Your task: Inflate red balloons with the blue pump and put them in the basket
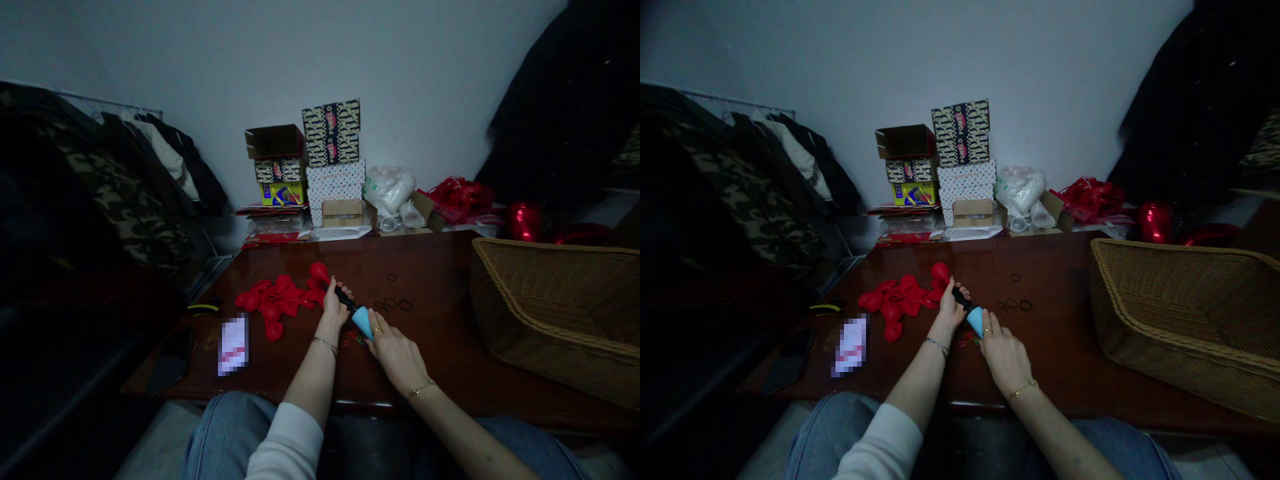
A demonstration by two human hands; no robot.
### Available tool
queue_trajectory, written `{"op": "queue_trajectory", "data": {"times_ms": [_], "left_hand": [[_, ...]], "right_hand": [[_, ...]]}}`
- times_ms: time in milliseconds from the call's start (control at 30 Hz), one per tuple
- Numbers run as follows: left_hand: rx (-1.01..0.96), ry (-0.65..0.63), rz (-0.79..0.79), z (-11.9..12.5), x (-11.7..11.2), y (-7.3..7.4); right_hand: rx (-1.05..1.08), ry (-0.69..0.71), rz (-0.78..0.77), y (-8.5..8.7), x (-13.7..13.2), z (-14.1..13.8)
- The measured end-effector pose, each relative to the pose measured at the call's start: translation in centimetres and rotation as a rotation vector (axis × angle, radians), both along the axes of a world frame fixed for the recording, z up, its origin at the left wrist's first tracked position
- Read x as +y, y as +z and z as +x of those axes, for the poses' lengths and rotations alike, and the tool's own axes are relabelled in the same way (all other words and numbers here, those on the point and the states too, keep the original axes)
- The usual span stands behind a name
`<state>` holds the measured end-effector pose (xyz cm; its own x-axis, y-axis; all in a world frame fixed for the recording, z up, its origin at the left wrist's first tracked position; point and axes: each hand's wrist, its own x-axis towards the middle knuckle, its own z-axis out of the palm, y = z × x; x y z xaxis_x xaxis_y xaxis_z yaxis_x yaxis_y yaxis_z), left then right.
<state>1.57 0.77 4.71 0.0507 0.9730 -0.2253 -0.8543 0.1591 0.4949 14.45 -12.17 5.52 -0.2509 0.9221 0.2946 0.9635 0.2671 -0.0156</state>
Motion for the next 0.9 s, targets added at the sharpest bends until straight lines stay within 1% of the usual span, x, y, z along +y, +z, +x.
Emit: {"op": "queue_trajectory", "data": {"times_ms": [100, 233, 333, 500, 633, 800, 900], "left_hand": [[0.012, 0.029, -0.005, 0.1, 0.0, 0.3], [0.067, 0.057, 0.003, 0.1, 0.0, 0.2], [0.045, 0.072, 0.008, -0.2, 0.3, 0.1], [0.019, 0.131, -0.016, -1.4, 1.2, 0.6], [-0.002, 0.141, 0.016, -2.5, 1.8, 1.1], [-0.010, 0.155, 0.005, -3.9, 2.4, 1.8], [-0.028, 0.148, 0.004, -4.3, 2.6, 2.0]], "right_hand": [[-0.004, 0.004, 0.007, 0.1, 0.0, 0.0], [-0.006, 0.008, 0.003, 0.0, -0.1, -0.1], [-0.002, 0.025, 0.006, 0.1, -0.3, -0.2], [-0.007, 0.044, 0.000, 0.8, -0.8, 0.0], [0.018, 0.057, 0.004, 1.4, -1.2, 0.4], [0.024, 0.066, 0.002, 1.8, -1.7, 0.7], [0.015, 0.069, 0.020, 1.8, -1.8, 1.0]]}}
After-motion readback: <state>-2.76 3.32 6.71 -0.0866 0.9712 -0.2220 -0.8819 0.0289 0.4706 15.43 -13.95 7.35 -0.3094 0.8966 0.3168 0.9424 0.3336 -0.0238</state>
